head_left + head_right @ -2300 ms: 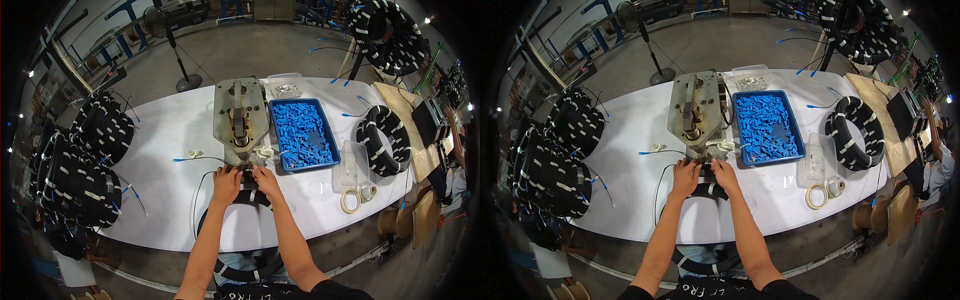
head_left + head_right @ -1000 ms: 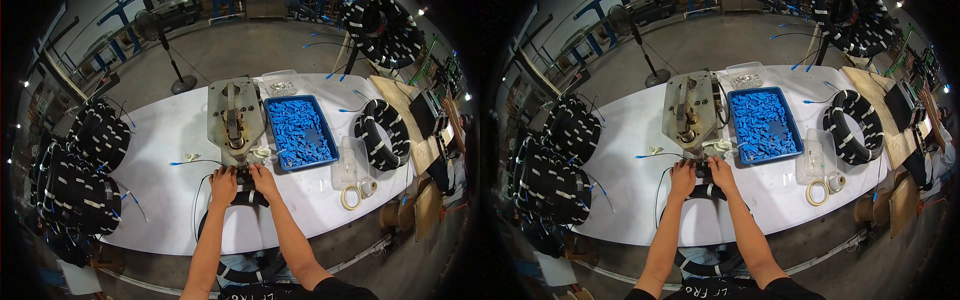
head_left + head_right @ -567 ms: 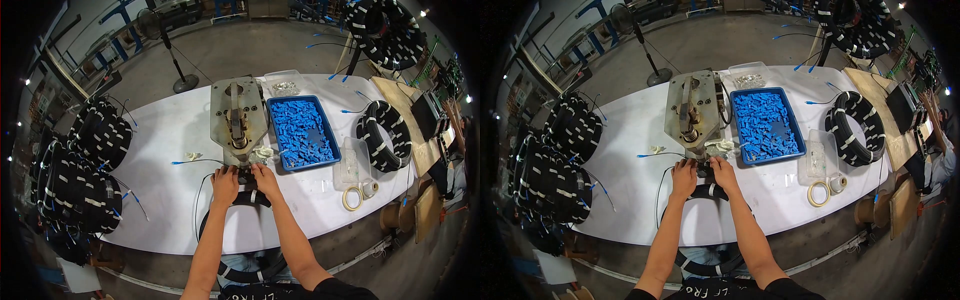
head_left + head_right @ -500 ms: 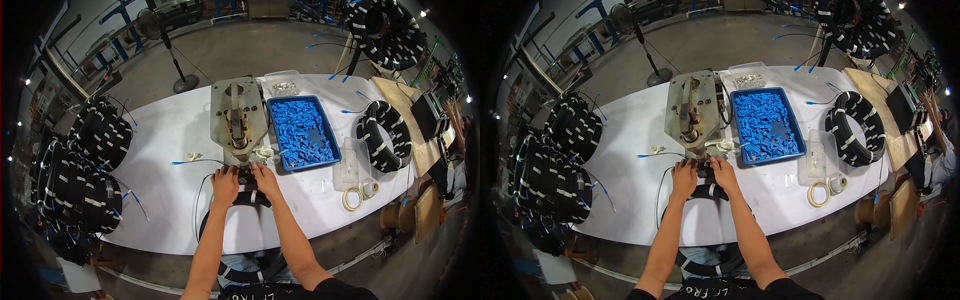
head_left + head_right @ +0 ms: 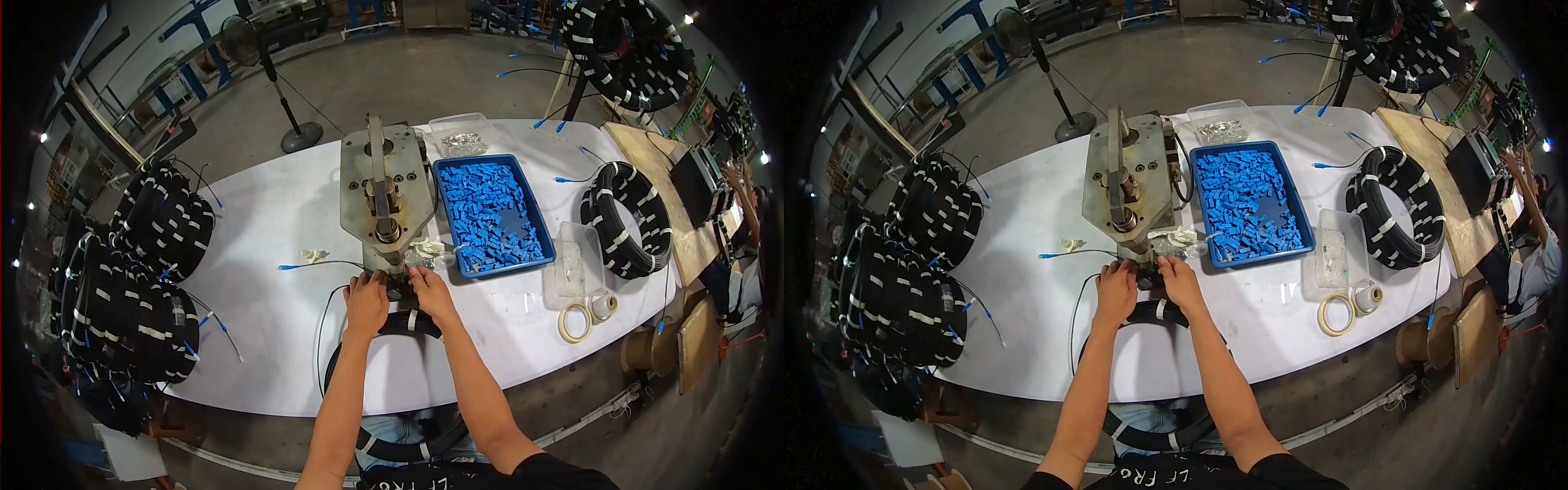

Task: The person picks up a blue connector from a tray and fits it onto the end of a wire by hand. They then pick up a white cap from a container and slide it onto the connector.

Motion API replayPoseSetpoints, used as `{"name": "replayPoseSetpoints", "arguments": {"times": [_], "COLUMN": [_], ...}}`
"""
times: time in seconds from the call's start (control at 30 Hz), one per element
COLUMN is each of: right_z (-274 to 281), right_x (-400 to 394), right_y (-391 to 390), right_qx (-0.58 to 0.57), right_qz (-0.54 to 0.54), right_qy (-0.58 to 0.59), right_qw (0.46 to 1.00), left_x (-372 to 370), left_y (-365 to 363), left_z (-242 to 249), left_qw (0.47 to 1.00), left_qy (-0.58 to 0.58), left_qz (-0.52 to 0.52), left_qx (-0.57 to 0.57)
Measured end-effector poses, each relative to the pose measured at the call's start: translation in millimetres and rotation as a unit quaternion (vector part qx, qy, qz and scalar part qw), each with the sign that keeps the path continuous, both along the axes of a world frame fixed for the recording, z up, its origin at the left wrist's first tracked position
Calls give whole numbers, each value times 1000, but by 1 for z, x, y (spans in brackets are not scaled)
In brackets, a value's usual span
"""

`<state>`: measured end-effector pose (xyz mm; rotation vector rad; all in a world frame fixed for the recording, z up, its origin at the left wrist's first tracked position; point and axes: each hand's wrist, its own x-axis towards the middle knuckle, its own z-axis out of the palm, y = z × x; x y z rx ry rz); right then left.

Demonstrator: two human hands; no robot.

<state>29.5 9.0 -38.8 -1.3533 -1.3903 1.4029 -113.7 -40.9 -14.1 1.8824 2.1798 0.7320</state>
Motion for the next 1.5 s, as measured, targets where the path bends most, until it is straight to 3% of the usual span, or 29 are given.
{"name": "replayPoseSetpoints", "arguments": {"times": [0.4, 0.9, 1.5], "right_z": [13, -5, -5], "right_x": [3, 2, 2], "right_y": [-1, 1, 1], "right_qx": [-82, -32, -35], "right_qz": [19, 35, 34], "right_qy": [21, 63, 21], "right_qw": [996, 997, 999], "left_x": [-2, -3, -3], "left_y": [0, 0, 1], "left_z": [-2, -6, -7], "left_qw": [1000, 999, 999], "left_qy": [-16, -19, -17], "left_qz": [-1, 0, 3], "left_qx": [16, 38, 28]}}
